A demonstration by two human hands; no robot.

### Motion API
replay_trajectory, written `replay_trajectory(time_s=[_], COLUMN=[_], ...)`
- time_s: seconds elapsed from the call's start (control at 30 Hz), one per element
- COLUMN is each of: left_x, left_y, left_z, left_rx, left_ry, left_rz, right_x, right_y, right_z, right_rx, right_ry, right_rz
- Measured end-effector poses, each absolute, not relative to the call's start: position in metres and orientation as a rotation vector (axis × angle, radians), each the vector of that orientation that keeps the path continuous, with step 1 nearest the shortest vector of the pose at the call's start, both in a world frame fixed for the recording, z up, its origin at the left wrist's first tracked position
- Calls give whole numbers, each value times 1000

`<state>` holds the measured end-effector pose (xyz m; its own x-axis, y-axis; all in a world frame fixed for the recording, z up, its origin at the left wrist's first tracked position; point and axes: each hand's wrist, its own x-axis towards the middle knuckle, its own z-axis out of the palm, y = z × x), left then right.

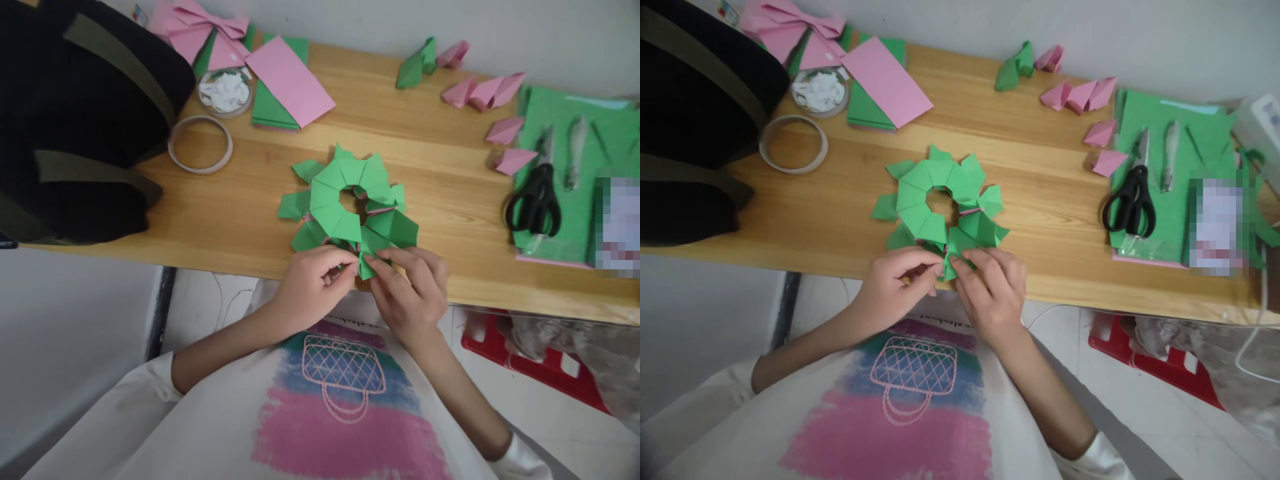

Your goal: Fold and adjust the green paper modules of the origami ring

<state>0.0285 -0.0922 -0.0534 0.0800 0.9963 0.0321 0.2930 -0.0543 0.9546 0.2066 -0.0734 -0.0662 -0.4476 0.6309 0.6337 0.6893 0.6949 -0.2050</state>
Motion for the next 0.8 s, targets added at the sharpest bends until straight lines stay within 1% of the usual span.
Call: replay_trajectory(time_s=[0.2,0.33,0.53,0.8], left_x=[28,30,34,35], left_y=[-93,-94,-95,-94], left_z=[-52,-55,-58,-60], left_rx=[1441,1435,1655,1857], left_ry=[1247,1285,1471,1452], left_rz=[1056,1051,1099,1208], right_x=[207,205,205,205], right_y=[-74,-77,-79,-79], right_z=[-61,-58,-59,-61], right_rx=[-1011,-1030,-1029,-1032], right_ry=[-2174,-2166,-2170,-2163], right_rz=[-20,31,25,34])
